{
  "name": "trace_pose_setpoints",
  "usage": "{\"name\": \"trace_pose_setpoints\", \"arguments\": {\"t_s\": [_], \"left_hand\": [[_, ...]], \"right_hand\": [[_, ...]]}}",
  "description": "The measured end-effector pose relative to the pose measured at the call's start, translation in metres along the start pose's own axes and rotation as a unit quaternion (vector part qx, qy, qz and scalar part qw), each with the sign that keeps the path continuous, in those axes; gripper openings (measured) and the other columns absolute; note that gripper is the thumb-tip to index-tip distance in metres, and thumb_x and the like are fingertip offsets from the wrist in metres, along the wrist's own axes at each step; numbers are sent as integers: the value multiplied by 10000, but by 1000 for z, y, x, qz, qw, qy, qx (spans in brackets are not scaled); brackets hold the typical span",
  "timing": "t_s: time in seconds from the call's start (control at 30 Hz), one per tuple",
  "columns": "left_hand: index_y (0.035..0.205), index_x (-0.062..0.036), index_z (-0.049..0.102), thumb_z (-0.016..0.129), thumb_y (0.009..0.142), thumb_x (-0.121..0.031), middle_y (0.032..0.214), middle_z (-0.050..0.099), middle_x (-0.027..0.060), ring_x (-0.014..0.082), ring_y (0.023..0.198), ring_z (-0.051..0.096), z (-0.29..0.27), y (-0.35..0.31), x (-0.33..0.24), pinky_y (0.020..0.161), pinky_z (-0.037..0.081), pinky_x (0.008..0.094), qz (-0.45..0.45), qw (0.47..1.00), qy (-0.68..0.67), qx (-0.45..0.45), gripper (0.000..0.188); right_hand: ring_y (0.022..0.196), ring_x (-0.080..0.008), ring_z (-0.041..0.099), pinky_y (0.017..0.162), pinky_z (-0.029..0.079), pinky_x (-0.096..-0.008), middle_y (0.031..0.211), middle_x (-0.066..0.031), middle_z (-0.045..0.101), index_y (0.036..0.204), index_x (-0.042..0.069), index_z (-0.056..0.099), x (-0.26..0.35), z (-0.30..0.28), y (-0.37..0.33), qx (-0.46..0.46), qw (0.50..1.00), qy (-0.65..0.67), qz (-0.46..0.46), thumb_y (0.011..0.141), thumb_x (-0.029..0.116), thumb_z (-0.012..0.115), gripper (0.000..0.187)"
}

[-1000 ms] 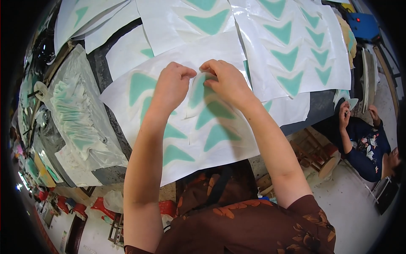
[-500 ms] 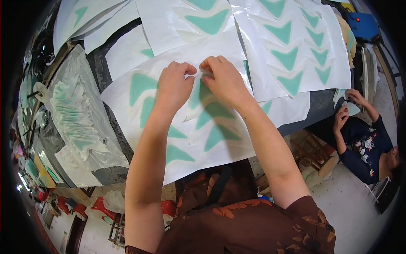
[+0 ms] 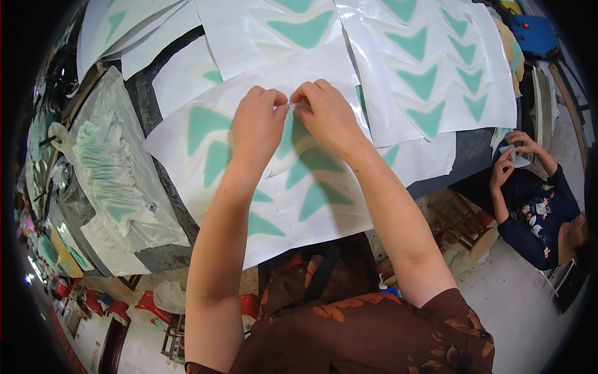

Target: Peeling green chevron decals from white backing sheets in a shoe manufacturing facility.

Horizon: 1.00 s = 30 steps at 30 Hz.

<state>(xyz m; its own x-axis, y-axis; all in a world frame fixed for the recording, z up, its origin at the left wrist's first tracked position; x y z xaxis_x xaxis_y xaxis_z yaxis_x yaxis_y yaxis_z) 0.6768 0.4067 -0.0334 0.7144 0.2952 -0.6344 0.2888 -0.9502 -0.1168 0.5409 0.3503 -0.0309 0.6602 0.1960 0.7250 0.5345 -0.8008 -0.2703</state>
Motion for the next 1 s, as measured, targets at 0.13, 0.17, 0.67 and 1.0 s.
{"name": "trace_pose_setpoints", "arguments": {"t_s": [0.13, 0.17, 0.67, 1.0], "left_hand": [[852, -62, 656, 640, 814, -105, 891, 591, 113, 316, 855, 569, 3, 3, -3, 737, 468, 417, -11, 1000, 9, 23, 59], [848, -56, 651, 633, 819, -104, 888, 588, 118, 317, 855, 568, 4, 3, -3, 736, 466, 420, -5, 999, 27, 24, 59], [956, 10, 621, 521, 892, -94, 894, 655, 144, 237, 818, 618, -8, 6, 1, 753, 472, 319, -100, 957, -261, 77, 158], [943, -37, 701, 555, 807, -12, 944, 639, 120, 270, 857, 603, -11, 4, 9, 781, 487, 356, -21, 978, -131, 159, 201]], "right_hand": [[948, -278, 574, 805, 475, -368, 1013, -115, 573, 1003, 46, 595, 0, -1, -1, 0, 1000, 11, -13, 831, 45, 602, 172], [948, -278, 574, 805, 475, -368, 1013, -115, 573, 1003, 46, 595, 0, -1, -1, -1, 1000, 11, -13, 831, 45, 602, 172], [857, -142, 534, 770, 442, -267, 937, -46, 550, 933, 30, 621, -8, -12, -3, 75, 986, 148, 35, 819, 79, 634, 124], [847, -77, 535, 794, 437, -233, 880, 32, 592, 908, 51, 612, -8, -28, -24, 155, 938, 309, 31, 836, 74, 621, 76]]}}
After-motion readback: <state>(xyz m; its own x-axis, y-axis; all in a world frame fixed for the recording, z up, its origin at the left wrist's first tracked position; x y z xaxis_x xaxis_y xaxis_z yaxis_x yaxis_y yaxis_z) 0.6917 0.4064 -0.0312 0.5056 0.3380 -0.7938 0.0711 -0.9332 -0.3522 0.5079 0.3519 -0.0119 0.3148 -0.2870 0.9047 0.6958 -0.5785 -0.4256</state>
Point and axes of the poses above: each hand's wrist, its own y-axis towards the middle knuckle, its own z-axis out of the palm, x = y × z, the point moved 2 cm from there along y, towards the middle knuckle
